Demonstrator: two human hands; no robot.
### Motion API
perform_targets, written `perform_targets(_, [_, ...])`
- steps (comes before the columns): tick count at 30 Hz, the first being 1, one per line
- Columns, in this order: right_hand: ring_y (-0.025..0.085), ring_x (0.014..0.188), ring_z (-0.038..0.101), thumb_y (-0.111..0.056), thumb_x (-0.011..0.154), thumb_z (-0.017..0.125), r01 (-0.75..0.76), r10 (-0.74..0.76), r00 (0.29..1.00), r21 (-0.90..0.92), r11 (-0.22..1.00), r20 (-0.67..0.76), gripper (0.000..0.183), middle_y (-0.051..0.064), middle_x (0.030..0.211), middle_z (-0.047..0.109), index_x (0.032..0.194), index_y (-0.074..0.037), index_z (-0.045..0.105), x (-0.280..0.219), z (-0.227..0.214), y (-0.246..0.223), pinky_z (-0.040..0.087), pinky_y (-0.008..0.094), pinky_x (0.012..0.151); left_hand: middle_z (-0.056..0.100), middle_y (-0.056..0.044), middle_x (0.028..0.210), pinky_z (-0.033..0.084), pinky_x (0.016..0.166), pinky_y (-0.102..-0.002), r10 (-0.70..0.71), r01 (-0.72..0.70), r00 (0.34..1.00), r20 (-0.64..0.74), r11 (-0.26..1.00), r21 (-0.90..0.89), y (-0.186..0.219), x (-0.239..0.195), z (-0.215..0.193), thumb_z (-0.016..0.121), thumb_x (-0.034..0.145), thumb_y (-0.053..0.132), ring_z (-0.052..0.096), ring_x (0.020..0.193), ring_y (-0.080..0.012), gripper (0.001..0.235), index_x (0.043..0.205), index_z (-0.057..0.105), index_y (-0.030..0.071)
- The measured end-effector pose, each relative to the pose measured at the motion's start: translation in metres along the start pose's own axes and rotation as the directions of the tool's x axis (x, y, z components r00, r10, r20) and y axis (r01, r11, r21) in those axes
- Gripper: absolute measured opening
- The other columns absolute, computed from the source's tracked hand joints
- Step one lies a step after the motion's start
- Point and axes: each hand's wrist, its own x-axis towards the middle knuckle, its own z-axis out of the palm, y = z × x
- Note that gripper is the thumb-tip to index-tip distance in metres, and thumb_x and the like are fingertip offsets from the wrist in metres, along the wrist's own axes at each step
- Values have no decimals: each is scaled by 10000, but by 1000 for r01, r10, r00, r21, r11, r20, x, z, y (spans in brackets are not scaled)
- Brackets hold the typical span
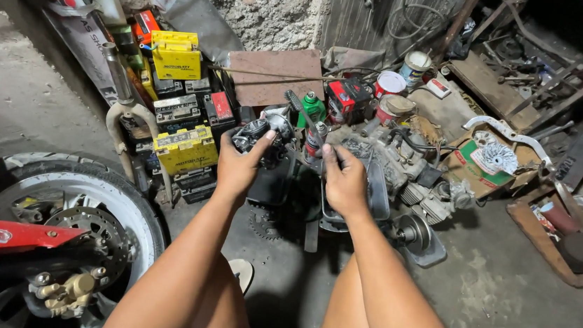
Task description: Reassembling and cleaning parts of a motorcycle carburetor using a small tool in a workshop environment.
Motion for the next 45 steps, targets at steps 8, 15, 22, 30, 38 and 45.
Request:
perform_targets(8, [313,868,744,-342,1056,609,58,-53,997,-95,994,59,234,101,772,745,949,-227,783,-14,-5,-32,548,427,835,612,-284,1281,484,1041,-490,11,-10,999,-34,1000,15,0,-1,1,863,736,565,594,1250,-412,930,1394,477,34])
perform_targets(15, [364,941,746,-307,1028,656,124,-115,991,-146,981,72,185,121,833,771,973,-204,800,-21,-4,-36,567,466,823,572,-270,1348,438,1090,-525,95,-93,995,-35,994,53,2,-8,-1,897,680,588,551,1295,-428,1004,1403,427,75])
perform_targets(22, [402,890,735,-270,1032,648,198,-194,980,-163,967,38,190,156,787,744,957,-170,792,-29,-8,-39,559,478,759,557,-287,1359,412,1113,-540,147,-148,986,-75,989,-1,1,-8,-2,918,678,537,527,1312,-451,1015,1413,398,68])
perform_targets(30, [375,853,747,-246,1033,657,286,-295,954,-148,947,-48,186,143,749,738,921,-177,788,-35,-8,-48,562,460,731,543,-326,1360,385,1125,-578,202,-205,974,-97,978,-21,4,-10,-5,927,681,507,504,1320,-486,1016,1397,374,45])
perform_targets(38, [410,873,730,-299,1000,694,282,-284,959,-209,936,23,162,142,778,751,936,-200,805,-28,-7,-46,558,487,717,547,-334,1336,391,1114,-573,229,-242,958,-175,969,-59,-9,3,-4,944,686,472,514,1308,-489,1015,1399,373,28])
perform_targets(45, [396,866,740,-259,986,707,265,-267,964,-181,947,11,131,151,753,742,947,-192,813,-28,-8,-41,556,462,695,580,-318,1282,419,1087,-555,224,-244,958,-177,965,-97,-12,9,-9,933,712,458,548,1272,-483,942,1365,414,21])
